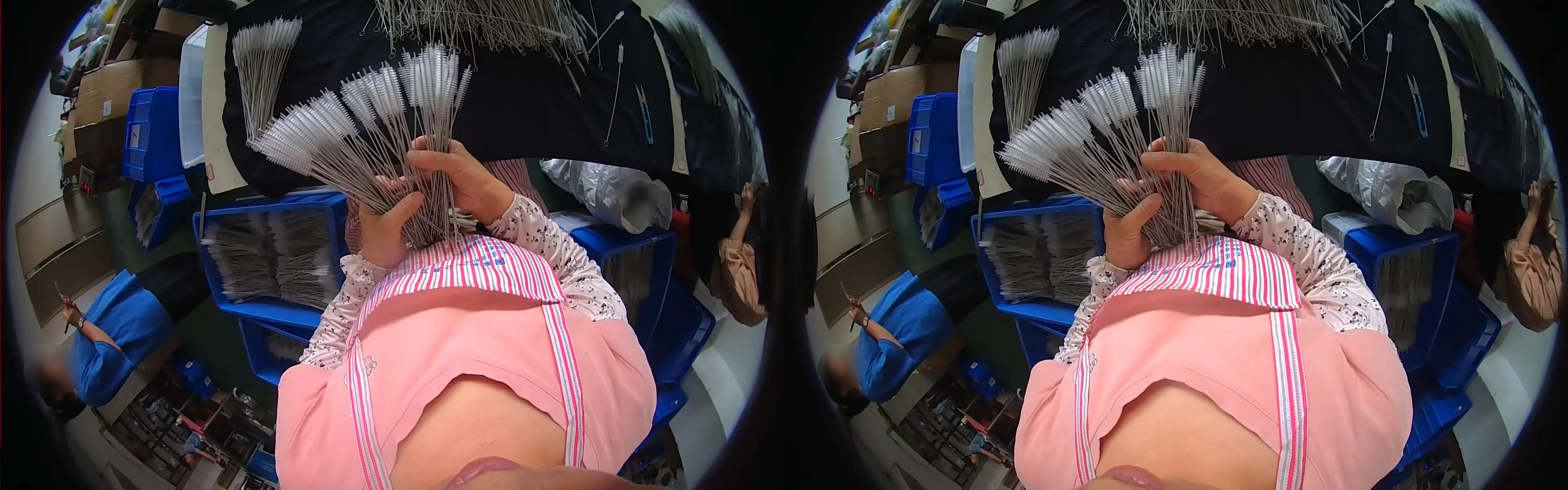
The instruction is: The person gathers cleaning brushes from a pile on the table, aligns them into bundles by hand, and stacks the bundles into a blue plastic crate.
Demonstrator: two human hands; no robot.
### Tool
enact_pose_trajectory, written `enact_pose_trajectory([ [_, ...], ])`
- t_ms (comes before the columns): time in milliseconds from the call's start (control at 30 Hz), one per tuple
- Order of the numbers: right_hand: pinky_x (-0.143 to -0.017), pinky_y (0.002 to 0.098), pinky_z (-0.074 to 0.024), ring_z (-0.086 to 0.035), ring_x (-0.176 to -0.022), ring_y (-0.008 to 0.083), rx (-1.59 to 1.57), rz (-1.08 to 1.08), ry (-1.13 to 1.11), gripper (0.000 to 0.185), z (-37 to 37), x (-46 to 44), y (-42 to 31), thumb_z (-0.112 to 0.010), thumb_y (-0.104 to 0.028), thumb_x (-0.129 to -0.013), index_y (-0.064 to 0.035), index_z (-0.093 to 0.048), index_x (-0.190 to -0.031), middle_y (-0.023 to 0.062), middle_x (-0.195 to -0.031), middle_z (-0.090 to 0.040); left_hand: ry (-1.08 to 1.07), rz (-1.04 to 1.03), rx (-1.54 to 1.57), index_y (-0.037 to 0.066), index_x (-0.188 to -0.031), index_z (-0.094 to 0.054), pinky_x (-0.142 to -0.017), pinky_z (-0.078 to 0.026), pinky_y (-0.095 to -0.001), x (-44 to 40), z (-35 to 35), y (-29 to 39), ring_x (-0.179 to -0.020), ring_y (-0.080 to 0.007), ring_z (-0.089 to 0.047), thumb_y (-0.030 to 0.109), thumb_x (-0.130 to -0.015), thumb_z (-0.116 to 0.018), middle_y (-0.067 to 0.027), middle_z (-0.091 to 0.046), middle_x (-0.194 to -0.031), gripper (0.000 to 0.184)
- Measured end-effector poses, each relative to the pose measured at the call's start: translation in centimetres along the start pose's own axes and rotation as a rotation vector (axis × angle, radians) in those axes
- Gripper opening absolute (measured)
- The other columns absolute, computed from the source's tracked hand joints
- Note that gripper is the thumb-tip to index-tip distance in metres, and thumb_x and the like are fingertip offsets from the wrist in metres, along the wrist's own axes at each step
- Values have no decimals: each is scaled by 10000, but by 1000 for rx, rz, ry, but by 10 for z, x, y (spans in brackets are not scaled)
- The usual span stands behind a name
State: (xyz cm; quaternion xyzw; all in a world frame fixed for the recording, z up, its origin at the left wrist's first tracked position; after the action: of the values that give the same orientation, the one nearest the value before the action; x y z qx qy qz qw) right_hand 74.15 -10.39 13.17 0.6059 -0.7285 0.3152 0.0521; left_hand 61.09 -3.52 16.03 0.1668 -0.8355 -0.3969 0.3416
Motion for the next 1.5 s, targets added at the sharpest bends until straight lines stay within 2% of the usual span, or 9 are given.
enact_pose_trajectory([
  [267, -625, 226, -493, -562, -684, 77, -51, 2, -80, 158, 8, -1, 1, -712, -117, -820, -82, -612, -937, 4, -825, -610, 15, -55, 66, 41, -990, -556, -782, -521, -290, 2, 8, -11, -896, -161, -629, -81, -781, -662, -87, -653, -969, 264],
  [367, -644, 231, -538, -583, -676, 71, -59, -22, 6, 170, -3, 4, -2, -647, -109, -870, -61, -594, -1025, 21, -863, -625, 3, -79, 63, 50, -980, -537, -784, -523, -292, 4, 7, -10, -887, -161, -634, -87, -778, -667, -88, -655, -965, 277],
  [567, -733, 296, -576, -644, -824, 127, -142, -41, -160, 206, 17, -3, 3, -654, -116, -863, -35, -605, -1046, 47, -935, -633, 10, -84, 46, 38, -1070, -523, -792, -526, -298, 6, 8, -12, -889, -169, -640, -67, -787, -678, -98, -659, -977, 339],
  [667, -773, 346, -564, -649, -921, 209, -179, -17, -109, 244, 18, -4, 6, -678, -124, -842, -31, -609, -1058, 97, -1042, -634, 29, -73, 73, 18, -1151, -513, -800, -525, -299, 7, 7, -13, -900, -172, -639, -42, -810, -670, -110, -658, -995, 380],
  [867, -909, 423, -511, -555, -1132, 371, -287, -18, -308, 288, 13, 0, 3, -599, -176, -893, 4, -585, -1117, 219, -1315, -500, 13, -5, 163, -5, -1257, -470, -849, -509, -321, 10, 8, -12, -955, -192, -626, 105, -918, -585, -129, -642, -1049, 375],
  [967, -942, 423, -488, -543, -1151, 364, -317, -29, -392, 315, 21, -3, 5, -600, -188, -891, -2, -568, -1144, 235, -1340, -473, -21, -49, 161, 2, -1280, -464, -848, -524, -357, 10, 6, -11, -975, -229, -626, 142, -962, -484, -159, -627, -1085, 348],
  [1200, -926, 392, -495, -574, -1108, 306, -162, 80, -319, 337, 2, 2, -2, -667, -112, -831, 13, -579, -1131, 227, -1289, -513, -12, -35, -67, 0, -1227, -520, -865, -506, -323, 0, 6, -7, -993, -172, -610, -56, -847, -565, -97, -632, -1086, 386],
  [1400, -810, 339, -541, -654, -902, 229, 138, 65, -74, 295, -13, -3, -17, -661, -52, -799, 39, -612, -1075, 142, -1033, -651, -200, 118, -201, 6, -1248, -482, -859, -494, -275, -24, 15, 0, -1023, -145, -583, -19, -850, -610, -76, -607, -1129, 419],
  [1500, -771, 326, -552, -664, -848, 217, 79, 68, -65, 268, -3, -4, -12, -653, -36, -789, 38, -627, -1045, 133, -962, -668, -52, -44, -193, 23, -1223, -510, -843, -511, -298, -12, 1, -3, -1014, -158, -591, -57, -824, -615, -94, -593, -1158, 420],
])
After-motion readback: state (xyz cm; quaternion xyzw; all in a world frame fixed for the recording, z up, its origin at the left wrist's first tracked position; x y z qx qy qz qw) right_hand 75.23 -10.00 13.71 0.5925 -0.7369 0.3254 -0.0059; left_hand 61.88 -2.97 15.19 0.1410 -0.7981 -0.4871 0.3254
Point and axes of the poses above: each hand's wrist, its own x-axis away from the middle knuckle, its own z-axis out of the back of the hand, y = z × x, the point moved 1 cm from there along -x, towards the middle knuckle
